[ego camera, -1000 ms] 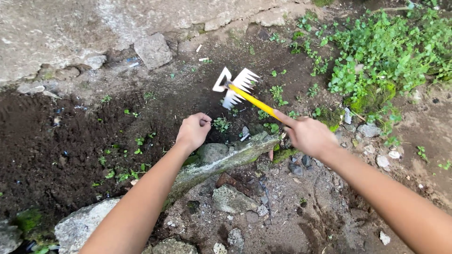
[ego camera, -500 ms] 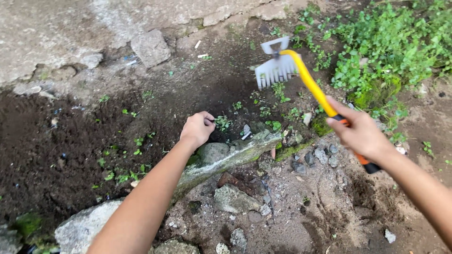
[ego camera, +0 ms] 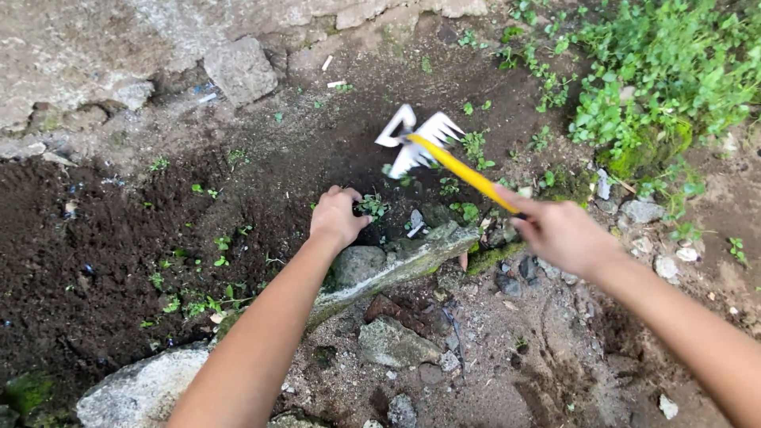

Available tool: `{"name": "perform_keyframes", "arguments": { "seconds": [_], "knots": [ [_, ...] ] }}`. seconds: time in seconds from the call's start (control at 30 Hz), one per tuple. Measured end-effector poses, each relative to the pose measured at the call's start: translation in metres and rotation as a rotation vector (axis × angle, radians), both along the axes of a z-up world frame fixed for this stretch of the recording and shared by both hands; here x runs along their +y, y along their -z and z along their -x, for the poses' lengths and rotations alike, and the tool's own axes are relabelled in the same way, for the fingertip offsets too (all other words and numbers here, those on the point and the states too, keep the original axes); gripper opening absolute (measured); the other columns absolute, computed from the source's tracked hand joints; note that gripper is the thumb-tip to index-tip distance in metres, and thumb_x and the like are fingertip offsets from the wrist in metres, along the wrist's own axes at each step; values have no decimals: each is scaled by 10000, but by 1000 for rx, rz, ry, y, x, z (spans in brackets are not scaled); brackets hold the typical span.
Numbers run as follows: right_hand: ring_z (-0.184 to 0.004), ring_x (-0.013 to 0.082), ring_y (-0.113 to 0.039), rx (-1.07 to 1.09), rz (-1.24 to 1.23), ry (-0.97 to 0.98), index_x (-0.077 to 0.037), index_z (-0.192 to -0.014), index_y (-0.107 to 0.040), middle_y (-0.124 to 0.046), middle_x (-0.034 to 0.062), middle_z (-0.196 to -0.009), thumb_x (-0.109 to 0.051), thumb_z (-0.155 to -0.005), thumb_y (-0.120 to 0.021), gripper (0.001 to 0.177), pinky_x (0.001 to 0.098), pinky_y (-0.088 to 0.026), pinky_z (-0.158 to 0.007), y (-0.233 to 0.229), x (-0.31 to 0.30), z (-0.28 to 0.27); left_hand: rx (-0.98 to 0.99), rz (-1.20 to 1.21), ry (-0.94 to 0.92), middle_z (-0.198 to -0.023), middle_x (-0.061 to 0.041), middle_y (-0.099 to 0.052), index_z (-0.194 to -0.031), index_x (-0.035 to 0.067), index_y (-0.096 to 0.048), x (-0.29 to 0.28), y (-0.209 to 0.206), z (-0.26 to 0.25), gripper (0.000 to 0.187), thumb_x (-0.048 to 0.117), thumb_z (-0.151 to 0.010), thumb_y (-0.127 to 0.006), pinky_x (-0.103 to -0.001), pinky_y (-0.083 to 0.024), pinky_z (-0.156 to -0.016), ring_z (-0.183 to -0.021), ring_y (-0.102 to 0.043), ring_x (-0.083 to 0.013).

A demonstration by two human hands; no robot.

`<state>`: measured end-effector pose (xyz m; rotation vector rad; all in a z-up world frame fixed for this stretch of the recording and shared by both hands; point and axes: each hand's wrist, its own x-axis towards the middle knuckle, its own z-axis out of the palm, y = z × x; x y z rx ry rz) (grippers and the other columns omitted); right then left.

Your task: The person is weeding an outdoor area next to a building wall using a hand rake and their hands, collecting weeds into a bucket.

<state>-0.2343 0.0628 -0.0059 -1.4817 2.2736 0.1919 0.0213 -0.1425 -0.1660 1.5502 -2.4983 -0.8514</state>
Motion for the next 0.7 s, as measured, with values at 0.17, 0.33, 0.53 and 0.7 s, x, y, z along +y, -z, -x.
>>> {"name": "perform_keyframes", "arguments": {
  "seconds": [0.17, 0.33, 0.53, 0.7],
  "knots": [
    [-496, 163, -512, -270, 88, 257, -426, -1569, -407, -678, 30, -795, -274, -992, -630, 637, 342, -500, -490, 3, 47, 47, -25, 37, 18, -1275, -116, -611, -1223, 157, -697, -8, 16, 7, 536, 334, -749, -875, -432, -458, -1068, -1259, -558, -325],
    [-487, 145, -444, -619, 308, 509, -371, -1614, -442, -543, 59, -685, -154, -979, -626, 696, 329, -413, -430, 8, 71, 74, -53, 46, 90, -1277, -107, -619, -1245, 157, -675, -10, 17, 18, 582, 391, -751, -875, -456, -450, -1049, -1264, -552, -326],
    [-499, 119, -431, -518, 476, 595, -321, -1614, -423, -497, 15, -650, -170, -976, -617, 683, 308, -407, -458, -6, 41, 57, -176, 41, 216, -1212, -114, -708, -1130, 163, -730, -14, 40, 30, 299, 262, -850, -764, -476, -462, -1050, -1211, -638, -310],
    [-511, 135, -502, -299, 478, 464, -268, -1617, -363, -560, 61, -669, -206, -997, -610, 669, 337, -471, -480, 19, 4, 55, 132, -8, 73, -1177, -212, -684, -1084, 99, -734, -23, 54, 37, 241, 164, -852, -742, -450, -507, -1004, -1124, -643, -392]
  ]
}}
